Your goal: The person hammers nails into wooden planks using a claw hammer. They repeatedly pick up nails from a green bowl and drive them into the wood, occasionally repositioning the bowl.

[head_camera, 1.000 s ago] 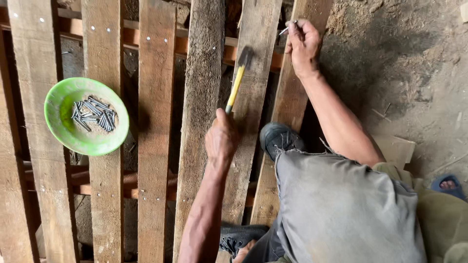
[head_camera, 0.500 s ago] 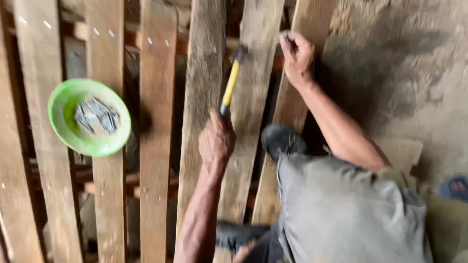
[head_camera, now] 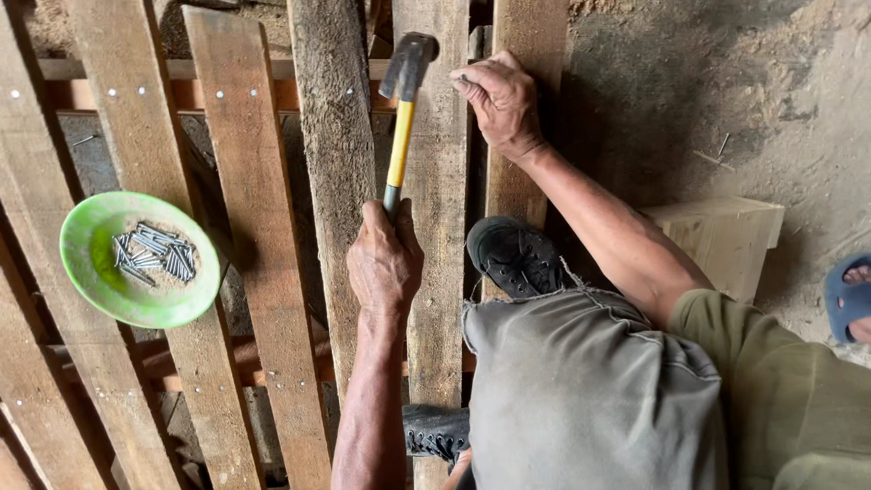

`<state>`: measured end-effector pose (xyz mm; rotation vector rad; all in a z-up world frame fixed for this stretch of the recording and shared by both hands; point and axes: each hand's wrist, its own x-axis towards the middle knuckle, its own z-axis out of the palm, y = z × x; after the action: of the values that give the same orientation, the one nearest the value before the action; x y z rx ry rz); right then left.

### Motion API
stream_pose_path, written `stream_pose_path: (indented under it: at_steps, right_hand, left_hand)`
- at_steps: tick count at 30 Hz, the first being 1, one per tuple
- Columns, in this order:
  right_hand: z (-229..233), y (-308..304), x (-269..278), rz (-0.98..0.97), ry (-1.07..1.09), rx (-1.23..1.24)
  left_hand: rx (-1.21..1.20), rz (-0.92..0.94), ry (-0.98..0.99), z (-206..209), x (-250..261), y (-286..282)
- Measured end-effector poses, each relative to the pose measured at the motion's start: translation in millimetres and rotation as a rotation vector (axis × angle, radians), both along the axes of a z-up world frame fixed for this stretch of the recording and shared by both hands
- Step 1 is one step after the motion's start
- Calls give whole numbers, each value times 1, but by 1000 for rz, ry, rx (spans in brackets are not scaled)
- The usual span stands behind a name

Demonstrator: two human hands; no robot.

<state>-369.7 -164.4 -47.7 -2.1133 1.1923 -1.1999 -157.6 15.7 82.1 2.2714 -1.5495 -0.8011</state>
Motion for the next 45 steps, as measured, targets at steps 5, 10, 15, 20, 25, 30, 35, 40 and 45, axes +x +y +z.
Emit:
stream_pose_path:
  at_steps: [5, 10, 15, 20, 25, 30, 35, 40, 45]
  right_hand:
    - [1, 0, 0, 15, 13, -19]
    - [7, 1, 0, 45, 16, -9]
    - [-30, -2, -6, -2, 140, -81]
    - [-13, 15, 4, 241, -504, 312]
    - [-18, 4, -5, -5, 44, 9]
    - [34, 7, -1, -25, -327, 443]
    - [-5, 2, -9, -236, -524, 304]
    - [-29, -19, -22, -545, -586, 139]
    - [-136, -57, -151, -880, -384, 242]
  left_hand:
    - [-21, -76, 48, 17, -10, -1]
    - [-59, -117, 19, 20, -10, 0]
    - [145, -177, -26, 12, 5, -8]
    - [-170, -233, -51, 34, 1, 8]
    - [31, -255, -100, -10, 14, 5]
    - [-250, -183, -51, 37, 1, -3]
    - [-352, -321, -70, -9, 3, 8]
    - [310, -188, -51, 5, 14, -19]
    - [-633, -214, 10, 48, -6, 3]
